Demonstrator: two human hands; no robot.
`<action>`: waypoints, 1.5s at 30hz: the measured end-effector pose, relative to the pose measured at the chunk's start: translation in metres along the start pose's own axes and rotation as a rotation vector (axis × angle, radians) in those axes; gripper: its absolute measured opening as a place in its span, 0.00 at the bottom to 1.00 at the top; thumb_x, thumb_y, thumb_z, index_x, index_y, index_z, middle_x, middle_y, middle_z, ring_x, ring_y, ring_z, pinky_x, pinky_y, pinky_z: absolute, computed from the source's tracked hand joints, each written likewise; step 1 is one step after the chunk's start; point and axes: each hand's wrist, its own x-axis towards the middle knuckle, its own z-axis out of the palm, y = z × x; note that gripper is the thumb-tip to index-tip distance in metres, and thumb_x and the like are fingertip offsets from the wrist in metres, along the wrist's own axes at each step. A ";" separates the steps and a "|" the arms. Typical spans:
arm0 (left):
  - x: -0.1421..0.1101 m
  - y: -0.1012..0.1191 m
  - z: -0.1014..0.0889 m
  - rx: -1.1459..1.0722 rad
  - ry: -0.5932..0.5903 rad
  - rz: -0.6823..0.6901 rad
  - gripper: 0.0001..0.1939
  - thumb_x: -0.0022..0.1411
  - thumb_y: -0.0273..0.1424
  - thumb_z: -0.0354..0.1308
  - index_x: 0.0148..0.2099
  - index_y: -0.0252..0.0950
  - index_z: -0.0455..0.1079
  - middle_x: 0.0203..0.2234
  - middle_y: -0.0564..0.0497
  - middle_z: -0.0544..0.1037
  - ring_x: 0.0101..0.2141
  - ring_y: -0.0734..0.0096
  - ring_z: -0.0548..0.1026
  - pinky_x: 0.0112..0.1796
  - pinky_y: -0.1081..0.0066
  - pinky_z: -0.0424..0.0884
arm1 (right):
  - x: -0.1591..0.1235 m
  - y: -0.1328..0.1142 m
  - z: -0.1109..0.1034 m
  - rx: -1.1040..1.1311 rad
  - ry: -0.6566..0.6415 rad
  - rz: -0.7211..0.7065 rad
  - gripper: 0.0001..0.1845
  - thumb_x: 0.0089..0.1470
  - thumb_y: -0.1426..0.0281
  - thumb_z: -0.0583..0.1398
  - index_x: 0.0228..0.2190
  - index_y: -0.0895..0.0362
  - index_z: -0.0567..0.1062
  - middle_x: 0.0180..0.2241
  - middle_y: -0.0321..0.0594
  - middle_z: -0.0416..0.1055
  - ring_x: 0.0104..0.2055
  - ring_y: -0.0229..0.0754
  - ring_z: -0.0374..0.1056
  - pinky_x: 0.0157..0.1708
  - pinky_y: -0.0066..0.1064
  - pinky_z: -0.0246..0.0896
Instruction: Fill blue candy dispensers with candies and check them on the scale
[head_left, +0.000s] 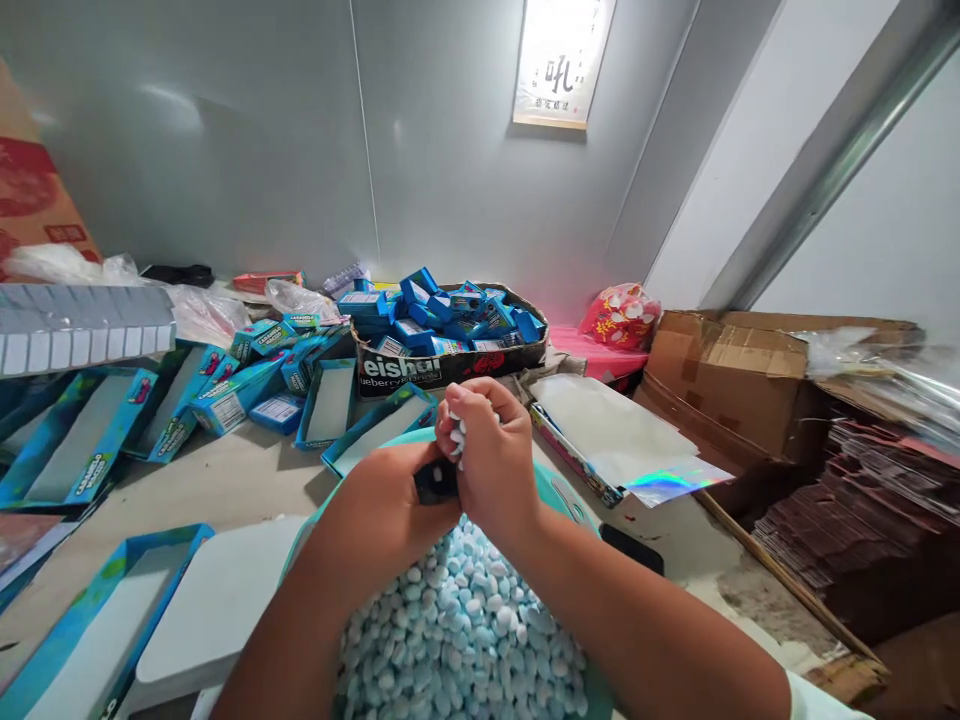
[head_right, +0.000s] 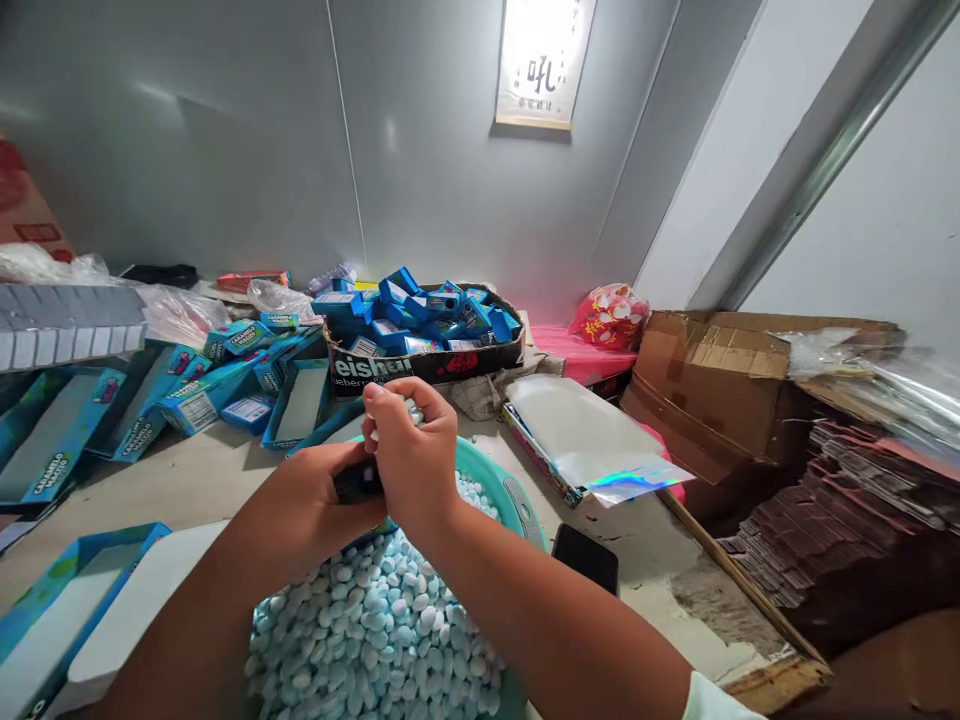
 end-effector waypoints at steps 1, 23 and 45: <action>0.000 0.000 0.000 -0.003 -0.005 -0.010 0.07 0.59 0.33 0.57 0.30 0.37 0.68 0.22 0.57 0.71 0.24 0.75 0.64 0.24 0.72 0.52 | 0.000 0.002 -0.002 -0.014 -0.002 0.003 0.13 0.50 0.65 0.66 0.23 0.56 0.69 0.17 0.29 0.64 0.19 0.30 0.57 0.18 0.21 0.51; 0.007 0.002 0.002 -0.077 -0.017 -0.119 0.06 0.52 0.33 0.57 0.33 0.36 0.70 0.26 0.54 0.75 0.27 0.71 0.67 0.25 0.71 0.53 | -0.010 -0.003 -0.004 0.039 -0.019 0.156 0.11 0.44 0.68 0.66 0.21 0.55 0.68 0.24 0.33 0.73 0.25 0.36 0.67 0.24 0.27 0.66; 0.019 -0.002 -0.008 -0.199 -0.183 -0.144 0.05 0.54 0.31 0.59 0.30 0.36 0.66 0.23 0.59 0.67 0.27 0.77 0.60 0.24 0.74 0.55 | -0.007 -0.002 -0.008 0.016 -0.075 0.057 0.17 0.55 0.63 0.65 0.20 0.56 0.70 0.18 0.30 0.67 0.20 0.34 0.65 0.25 0.27 0.64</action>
